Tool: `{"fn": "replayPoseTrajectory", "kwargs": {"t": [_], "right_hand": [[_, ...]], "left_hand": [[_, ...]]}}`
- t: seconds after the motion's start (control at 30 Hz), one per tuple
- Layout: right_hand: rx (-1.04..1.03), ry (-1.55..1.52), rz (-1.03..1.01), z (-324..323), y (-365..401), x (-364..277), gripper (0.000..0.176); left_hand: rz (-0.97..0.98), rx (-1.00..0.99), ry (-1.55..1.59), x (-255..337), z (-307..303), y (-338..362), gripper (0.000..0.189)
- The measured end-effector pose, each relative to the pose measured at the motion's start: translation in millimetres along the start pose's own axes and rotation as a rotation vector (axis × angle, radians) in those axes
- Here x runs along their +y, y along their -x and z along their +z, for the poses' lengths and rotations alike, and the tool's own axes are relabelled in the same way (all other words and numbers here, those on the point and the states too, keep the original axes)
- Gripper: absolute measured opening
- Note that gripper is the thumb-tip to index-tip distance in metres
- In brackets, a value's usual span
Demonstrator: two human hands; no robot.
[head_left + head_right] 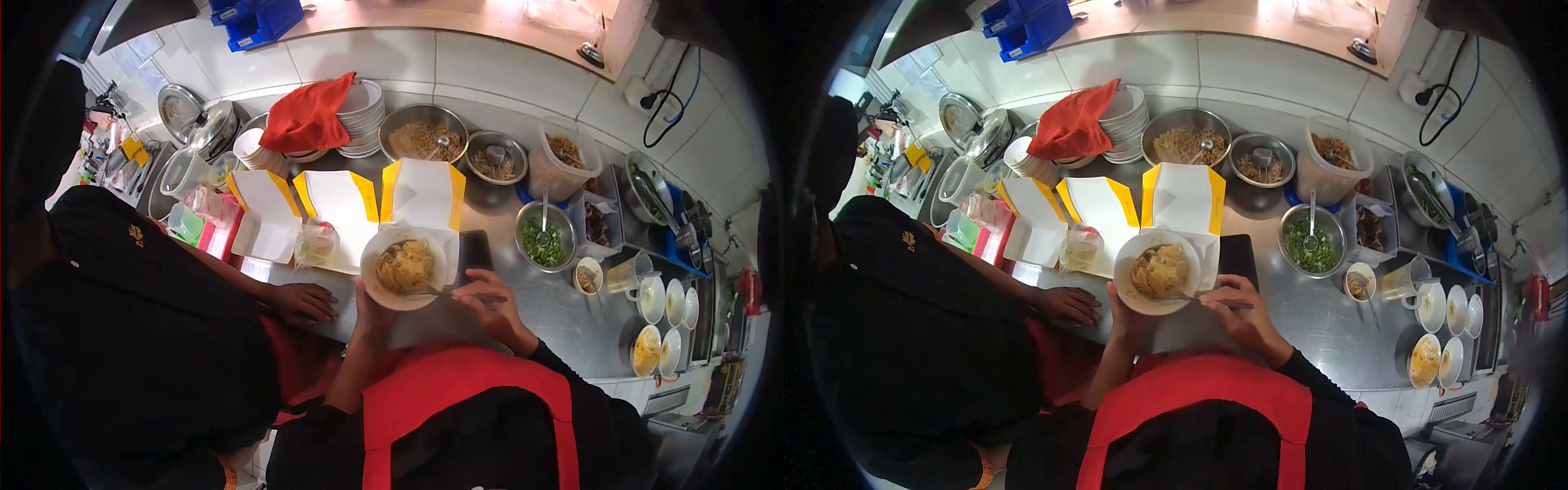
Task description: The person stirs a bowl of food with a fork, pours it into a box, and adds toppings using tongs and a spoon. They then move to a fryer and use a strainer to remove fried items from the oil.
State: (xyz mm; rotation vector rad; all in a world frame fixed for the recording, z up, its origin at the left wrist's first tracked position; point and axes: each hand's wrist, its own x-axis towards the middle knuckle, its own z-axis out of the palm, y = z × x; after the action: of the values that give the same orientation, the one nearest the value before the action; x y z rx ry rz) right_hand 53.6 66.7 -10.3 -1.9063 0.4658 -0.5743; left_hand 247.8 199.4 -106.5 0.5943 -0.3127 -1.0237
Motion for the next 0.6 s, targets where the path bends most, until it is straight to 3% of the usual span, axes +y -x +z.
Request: {"fn": "replayPoseTrajectory", "kwargs": {"t": [0.17,0.37,0.47,0.6], "right_hand": [[-0.057,0.018,-0.012,11.1,-0.3,14.2,0.012],[-0.010,-0.039,0.068,14.0,-6.4,25.0,0.012],[0.006,-0.029,0.081,9.5,-11.4,30.4,0.013],[0.044,-0.009,0.093,10.8,-16.1,35.4,0.013]], "left_hand": [[-0.080,0.071,0.166,7.7,-8.0,18.4,0.076],[-0.156,0.120,0.136,9.3,-10.2,17.4,0.069],[-0.140,0.328,-0.008,11.0,-1.5,5.8,0.060],[-0.072,0.391,-0.225,1.5,-11.1,-13.8,0.046]]}}
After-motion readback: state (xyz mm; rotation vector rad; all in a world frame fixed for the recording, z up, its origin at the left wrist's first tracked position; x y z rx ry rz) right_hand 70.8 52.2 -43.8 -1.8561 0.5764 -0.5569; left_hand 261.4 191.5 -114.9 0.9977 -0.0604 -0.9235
